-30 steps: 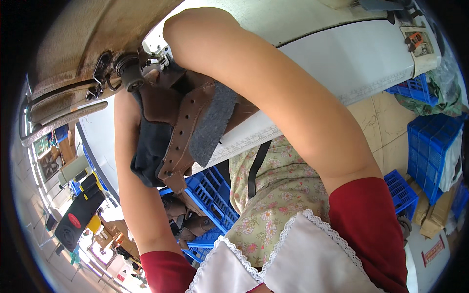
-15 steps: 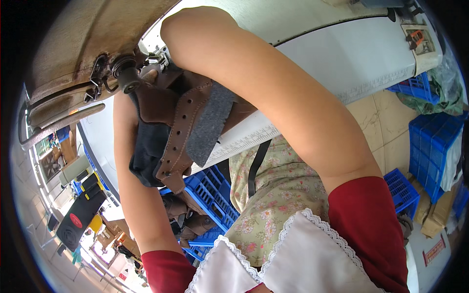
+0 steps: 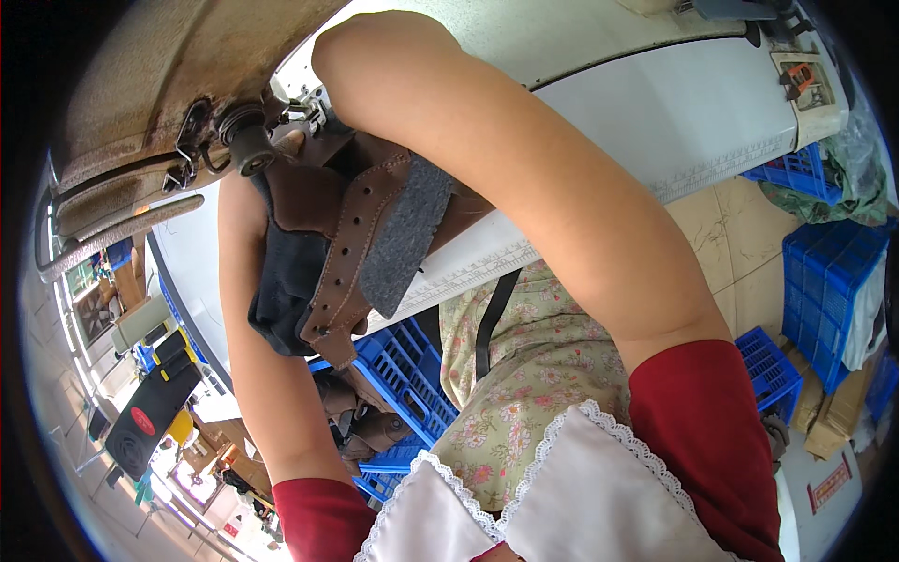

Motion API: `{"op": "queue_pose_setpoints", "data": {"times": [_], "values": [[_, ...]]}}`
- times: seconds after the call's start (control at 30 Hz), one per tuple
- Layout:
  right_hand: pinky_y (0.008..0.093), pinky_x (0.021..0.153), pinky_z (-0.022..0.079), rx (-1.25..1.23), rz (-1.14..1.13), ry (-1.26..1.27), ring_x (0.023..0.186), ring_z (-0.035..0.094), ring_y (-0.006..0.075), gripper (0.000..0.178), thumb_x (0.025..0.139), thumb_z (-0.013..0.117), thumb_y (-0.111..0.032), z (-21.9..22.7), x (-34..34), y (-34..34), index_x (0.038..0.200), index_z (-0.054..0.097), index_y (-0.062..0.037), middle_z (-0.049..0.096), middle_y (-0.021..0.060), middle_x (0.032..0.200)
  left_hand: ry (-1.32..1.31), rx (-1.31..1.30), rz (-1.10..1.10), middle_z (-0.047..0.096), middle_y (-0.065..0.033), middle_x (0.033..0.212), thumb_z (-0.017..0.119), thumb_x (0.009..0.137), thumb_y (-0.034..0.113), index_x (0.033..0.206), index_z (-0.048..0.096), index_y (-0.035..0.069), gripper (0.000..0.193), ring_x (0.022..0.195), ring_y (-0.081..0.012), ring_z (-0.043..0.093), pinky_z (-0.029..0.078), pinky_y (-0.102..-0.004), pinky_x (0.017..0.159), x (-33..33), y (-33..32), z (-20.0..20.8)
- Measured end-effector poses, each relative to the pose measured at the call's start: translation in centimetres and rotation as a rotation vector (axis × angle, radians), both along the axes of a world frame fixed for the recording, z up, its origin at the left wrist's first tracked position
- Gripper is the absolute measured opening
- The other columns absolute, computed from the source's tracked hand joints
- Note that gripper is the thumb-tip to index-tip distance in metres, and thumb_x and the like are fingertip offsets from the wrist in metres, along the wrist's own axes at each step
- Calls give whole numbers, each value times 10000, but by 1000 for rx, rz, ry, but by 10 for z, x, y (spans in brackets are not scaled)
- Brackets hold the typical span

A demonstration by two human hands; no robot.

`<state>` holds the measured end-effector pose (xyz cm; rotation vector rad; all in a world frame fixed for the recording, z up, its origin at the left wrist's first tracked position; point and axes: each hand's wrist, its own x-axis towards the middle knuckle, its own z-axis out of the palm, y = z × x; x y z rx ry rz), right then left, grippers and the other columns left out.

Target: Use a heavy-duty industrial sewing machine to stitch leather components for a shoe upper.

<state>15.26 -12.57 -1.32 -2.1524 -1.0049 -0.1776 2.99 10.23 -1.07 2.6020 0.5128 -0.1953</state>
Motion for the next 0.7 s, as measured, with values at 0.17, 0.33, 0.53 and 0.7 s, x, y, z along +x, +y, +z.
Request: {"op": "queue_pose_setpoints", "data": {"times": [0.17, 0.33, 0.53, 0.7], "values": [[391, 583, 529, 1, -40, -88, 693, 695, 243, 140, 683, 690, -206, 3, -3, -12, 780, 760, -134, 708, 79, 736, 10, -70, -93, 679, -151, 888, 589, 938, 462, 1039, 694, 75, 414, 796, -295, 634, 487, -414, 743, 3, 9, -11], [416, 623, 557, -50, -3, -16, 731, 699, 305, 106, 698, 666, -83, 9, 1, -21, 775, 737, -98, 704, 126, 779, 146, -117, 75, 670, -70, 1129, 615, 881, -8, 1206, 656, 9, 328, 978, -154, 623, 522, -293, 860, 15, -37, 17], [410, 644, 558, -41, -3, -30, 766, 699, 296, 105, 702, 664, -85, 10, -1, -18, 780, 732, -105, 708, 111, 805, 126, -106, 63, 669, -79, 1117, 615, 886, 38, 1193, 658, 17, 311, 977, -168, 621, 516, -304, 858, 27, -17, 9], [382, 594, 526, 8, -19, -100, 695, 690, 241, 114, 684, 687, -201, 0, 0, -14, 752, 738, -124, 699, 81, 726, 111, -96, 44, 667, -86, 1106, 615, 890, 77, 1183, 660, 23, 301, 976, -179, 619, 510, -313, 857, 23, -19, 9]]}}
